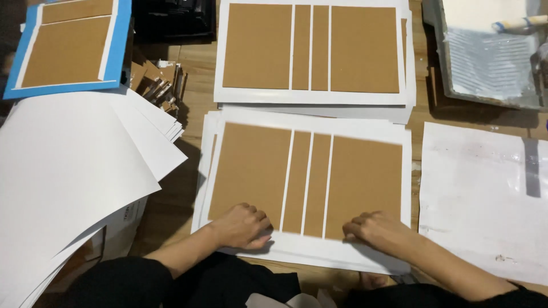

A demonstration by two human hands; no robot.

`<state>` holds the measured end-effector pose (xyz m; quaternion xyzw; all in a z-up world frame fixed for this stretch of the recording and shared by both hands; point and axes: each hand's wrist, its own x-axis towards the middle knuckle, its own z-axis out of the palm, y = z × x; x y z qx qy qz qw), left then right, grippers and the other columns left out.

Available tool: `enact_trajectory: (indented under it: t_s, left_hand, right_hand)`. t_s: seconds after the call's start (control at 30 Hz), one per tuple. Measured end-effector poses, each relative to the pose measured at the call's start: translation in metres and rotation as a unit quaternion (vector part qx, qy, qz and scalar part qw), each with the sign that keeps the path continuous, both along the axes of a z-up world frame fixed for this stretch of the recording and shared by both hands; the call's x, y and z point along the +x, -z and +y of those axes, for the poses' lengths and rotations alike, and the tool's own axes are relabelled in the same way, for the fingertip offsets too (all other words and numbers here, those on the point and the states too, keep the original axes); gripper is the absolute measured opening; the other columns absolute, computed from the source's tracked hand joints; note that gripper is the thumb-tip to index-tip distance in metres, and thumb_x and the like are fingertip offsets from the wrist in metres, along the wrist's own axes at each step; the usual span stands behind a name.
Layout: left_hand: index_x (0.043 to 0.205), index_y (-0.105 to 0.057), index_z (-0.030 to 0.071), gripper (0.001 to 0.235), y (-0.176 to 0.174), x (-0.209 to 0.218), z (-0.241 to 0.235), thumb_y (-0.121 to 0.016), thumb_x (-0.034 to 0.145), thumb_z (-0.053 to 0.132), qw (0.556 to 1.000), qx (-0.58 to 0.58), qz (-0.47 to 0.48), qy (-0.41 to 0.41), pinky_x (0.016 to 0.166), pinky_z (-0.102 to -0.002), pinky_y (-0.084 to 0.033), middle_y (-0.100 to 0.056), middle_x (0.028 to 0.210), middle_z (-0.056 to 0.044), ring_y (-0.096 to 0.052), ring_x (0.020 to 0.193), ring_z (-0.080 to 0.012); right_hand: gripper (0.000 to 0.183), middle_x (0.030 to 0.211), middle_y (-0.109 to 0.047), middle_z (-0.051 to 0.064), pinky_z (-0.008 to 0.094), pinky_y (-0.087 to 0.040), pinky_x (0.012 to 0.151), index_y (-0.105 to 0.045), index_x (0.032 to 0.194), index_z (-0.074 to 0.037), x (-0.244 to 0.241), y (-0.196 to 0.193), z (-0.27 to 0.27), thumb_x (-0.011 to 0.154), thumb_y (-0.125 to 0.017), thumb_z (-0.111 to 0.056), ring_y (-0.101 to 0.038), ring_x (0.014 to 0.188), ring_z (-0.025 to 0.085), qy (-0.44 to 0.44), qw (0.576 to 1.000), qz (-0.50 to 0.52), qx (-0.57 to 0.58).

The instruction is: Counting and stacking finished cardboard book covers in a print shop finishing area.

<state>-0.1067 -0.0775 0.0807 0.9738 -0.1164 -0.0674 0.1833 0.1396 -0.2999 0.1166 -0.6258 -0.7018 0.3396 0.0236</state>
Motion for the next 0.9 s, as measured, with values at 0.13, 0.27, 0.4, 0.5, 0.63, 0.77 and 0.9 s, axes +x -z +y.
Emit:
enact_trajectory:
  t_s: [0.13, 0.27, 0.4, 0.5, 0.63, 0.77, 0.9]
  left_hand:
    - [0.092, -0.058, 0.007, 0.03, 0.06, 0.049, 0.039, -0.043, 0.084, 0.031, 0.995, 0.03, -0.09, -0.041, 0.065, -0.041, -0.048, -0.061, 0.079, -0.015, -0.063, 0.075, -0.0331]
    - [0.111, -0.054, 0.011, 0.034, 0.07, 0.131, 0.095, -0.058, 0.078, 0.017, 0.932, 0.22, -0.222, -0.183, 0.077, -0.044, -0.049, -0.058, 0.108, -0.015, -0.058, 0.099, -0.0336]
    - [0.111, -0.052, 0.011, 0.043, 0.108, 0.187, 0.141, -0.071, 0.072, 0.007, 0.865, 0.351, -0.227, -0.278, 0.075, -0.043, -0.05, -0.057, 0.111, -0.014, -0.056, 0.101, -0.0325]
    - [0.097, -0.054, 0.01, 0.033, 0.121, 0.198, 0.156, -0.07, 0.069, 0.003, 0.895, 0.301, -0.171, -0.283, 0.053, -0.033, -0.054, -0.061, 0.094, -0.012, -0.064, 0.076, -0.0274]
    - [0.081, -0.059, 0.015, 0.019, 0.103, 0.19, 0.164, -0.065, 0.07, 0.001, 0.919, 0.268, -0.156, -0.245, 0.051, -0.03, -0.054, -0.062, 0.08, -0.003, -0.066, 0.065, -0.0203]
    - [0.077, -0.053, 0.016, 0.013, 0.078, 0.17, 0.145, -0.061, 0.073, 0.007, 0.907, 0.321, -0.151, -0.225, 0.046, -0.026, -0.05, -0.059, 0.065, 0.001, -0.062, 0.055, -0.0142]
    - [0.08, -0.056, 0.012, 0.004, 0.039, 0.102, 0.102, -0.056, 0.075, 0.012, 0.931, 0.272, -0.179, -0.166, 0.045, -0.03, -0.05, -0.058, 0.066, -0.005, -0.062, 0.057, -0.0218]
  right_hand:
    - [0.021, 0.092, -0.067, 0.006, 0.029, -0.052, 0.069, -0.062, 0.1, -0.014, 0.058, 0.035, 0.044, 0.084, -0.05, -0.023, -0.065, 0.087, 0.021, 0.003, 0.974, -0.216, 0.066]
    - [0.025, 0.096, -0.061, 0.006, 0.027, -0.051, 0.065, -0.056, 0.109, -0.013, 0.121, 0.085, 0.105, 0.085, -0.05, -0.014, -0.063, 0.086, 0.019, 0.043, 0.85, -0.464, 0.245]
    - [0.026, 0.096, -0.059, 0.008, 0.028, -0.048, 0.062, -0.06, 0.109, -0.013, 0.153, 0.109, 0.151, 0.083, -0.059, -0.014, -0.062, 0.083, 0.02, 0.129, 0.775, -0.539, 0.304]
    - [0.016, 0.078, -0.057, 0.001, 0.023, -0.046, 0.054, -0.059, 0.097, -0.017, 0.178, 0.145, 0.157, 0.082, -0.056, -0.014, -0.061, 0.068, 0.014, 0.119, 0.79, -0.534, 0.276]
    - [0.008, 0.077, -0.061, -0.004, 0.017, -0.048, 0.054, -0.058, 0.089, -0.021, 0.167, 0.105, 0.147, 0.083, -0.056, -0.015, -0.063, 0.068, 0.008, 0.091, 0.807, -0.528, 0.247]
    - [0.009, 0.066, -0.061, -0.004, 0.019, -0.047, 0.055, -0.057, 0.078, -0.019, 0.158, 0.091, 0.127, 0.082, -0.053, -0.013, -0.062, 0.062, 0.01, 0.048, 0.804, -0.524, 0.276]
    - [0.009, 0.068, -0.061, -0.003, 0.024, -0.048, 0.059, -0.059, 0.083, -0.02, 0.106, 0.049, 0.077, 0.079, -0.053, -0.016, -0.063, 0.065, 0.013, -0.041, 0.828, -0.493, 0.263]
